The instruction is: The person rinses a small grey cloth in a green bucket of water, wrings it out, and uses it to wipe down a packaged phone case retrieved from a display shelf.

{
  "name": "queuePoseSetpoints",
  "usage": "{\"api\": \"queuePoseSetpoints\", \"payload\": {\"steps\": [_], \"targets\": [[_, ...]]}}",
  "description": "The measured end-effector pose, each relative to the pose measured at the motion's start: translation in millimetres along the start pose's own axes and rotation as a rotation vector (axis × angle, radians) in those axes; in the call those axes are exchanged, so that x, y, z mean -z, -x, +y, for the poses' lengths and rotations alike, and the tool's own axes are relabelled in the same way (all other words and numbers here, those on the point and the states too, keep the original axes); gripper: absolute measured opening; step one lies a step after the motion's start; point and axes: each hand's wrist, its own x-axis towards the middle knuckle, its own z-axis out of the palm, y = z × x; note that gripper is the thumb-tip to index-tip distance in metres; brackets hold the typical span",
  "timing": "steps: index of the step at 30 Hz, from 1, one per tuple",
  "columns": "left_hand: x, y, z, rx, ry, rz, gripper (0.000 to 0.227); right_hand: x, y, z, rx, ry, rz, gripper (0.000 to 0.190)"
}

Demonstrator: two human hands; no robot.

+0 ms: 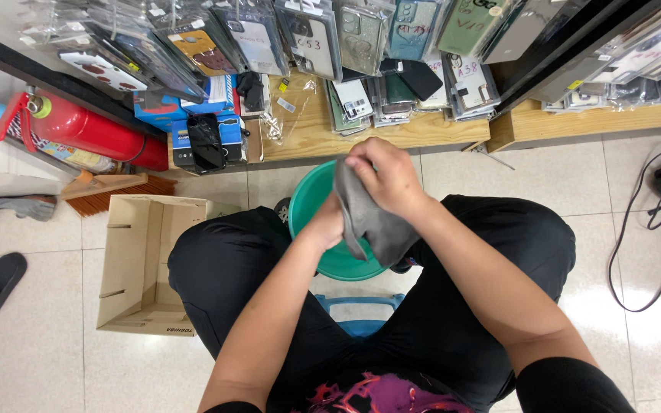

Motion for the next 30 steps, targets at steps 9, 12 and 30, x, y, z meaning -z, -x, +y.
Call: {"api": "queuePoseSetpoints", "payload": {"steps": [9,12,30], "targets": [[-14,8,21,-0.084,0.144,-0.15,0.043,-1,8,-42,0.186,0.328,-0.01,0.057],[-19,11,24,-0.105,0.197,-0.197,0.052,-9,14,-50,0.174,0.346,0.014,0.06],[-80,33,53,-0.432,-1.874,-0.425,0.059,-25,29,-21,0.411,0.15,-0.08,0.028]]}}
